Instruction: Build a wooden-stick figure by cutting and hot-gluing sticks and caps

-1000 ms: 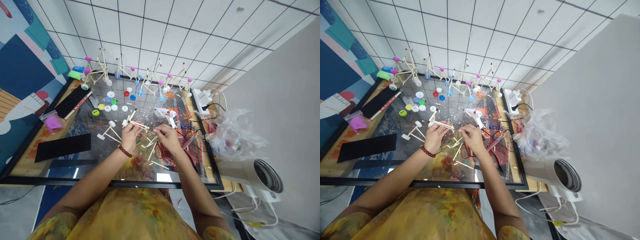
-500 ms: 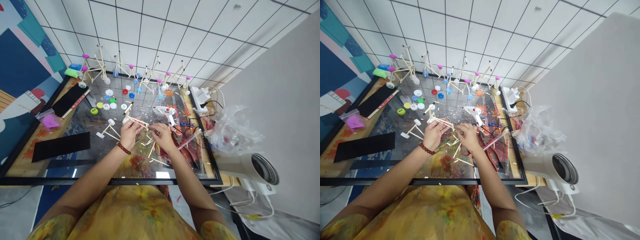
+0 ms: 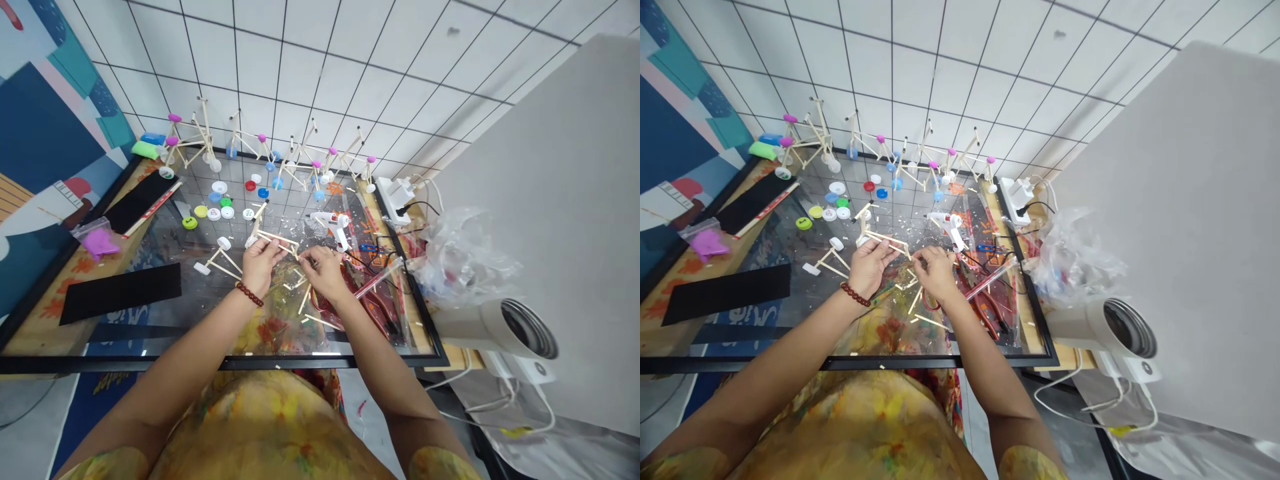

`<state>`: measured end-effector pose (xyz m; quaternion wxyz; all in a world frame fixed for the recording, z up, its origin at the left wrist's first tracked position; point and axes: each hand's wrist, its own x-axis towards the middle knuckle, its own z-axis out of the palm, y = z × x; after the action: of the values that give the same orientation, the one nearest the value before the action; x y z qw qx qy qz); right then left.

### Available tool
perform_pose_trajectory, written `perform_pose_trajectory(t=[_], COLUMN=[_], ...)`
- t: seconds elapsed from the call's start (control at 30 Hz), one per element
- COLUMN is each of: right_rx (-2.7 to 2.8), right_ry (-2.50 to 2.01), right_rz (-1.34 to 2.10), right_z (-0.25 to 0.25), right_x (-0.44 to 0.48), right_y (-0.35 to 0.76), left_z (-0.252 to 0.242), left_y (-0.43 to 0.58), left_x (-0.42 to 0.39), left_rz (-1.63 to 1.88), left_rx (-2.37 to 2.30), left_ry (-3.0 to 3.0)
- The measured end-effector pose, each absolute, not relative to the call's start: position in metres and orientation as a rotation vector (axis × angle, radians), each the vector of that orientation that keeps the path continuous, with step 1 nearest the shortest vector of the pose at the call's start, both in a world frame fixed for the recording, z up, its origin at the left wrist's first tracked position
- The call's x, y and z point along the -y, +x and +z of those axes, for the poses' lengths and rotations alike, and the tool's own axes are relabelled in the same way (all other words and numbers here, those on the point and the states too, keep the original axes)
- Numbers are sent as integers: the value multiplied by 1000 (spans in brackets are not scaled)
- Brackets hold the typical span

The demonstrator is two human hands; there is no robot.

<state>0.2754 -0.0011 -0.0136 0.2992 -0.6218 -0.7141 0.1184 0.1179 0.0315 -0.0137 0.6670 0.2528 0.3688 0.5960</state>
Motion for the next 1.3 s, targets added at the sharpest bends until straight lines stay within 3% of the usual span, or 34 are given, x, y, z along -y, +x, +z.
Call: perform_pose_trajectory(t=[0.3,0.9,1.3], right_rx=[1847,1947,1917], right_ry=[-1682,-1161,-1047], right_rz=[173,402,533], right_z=[-8,-3,-9], right_x=[5,2,0], right_y=[292,298,294], left_z=[-14,-2,1], left_y=[116,111,113], left_x=[-34,-26,-24], left_rz=[1356,1267,1197], left_rx=[-822,-734,-720], left_ry=[560,662,670])
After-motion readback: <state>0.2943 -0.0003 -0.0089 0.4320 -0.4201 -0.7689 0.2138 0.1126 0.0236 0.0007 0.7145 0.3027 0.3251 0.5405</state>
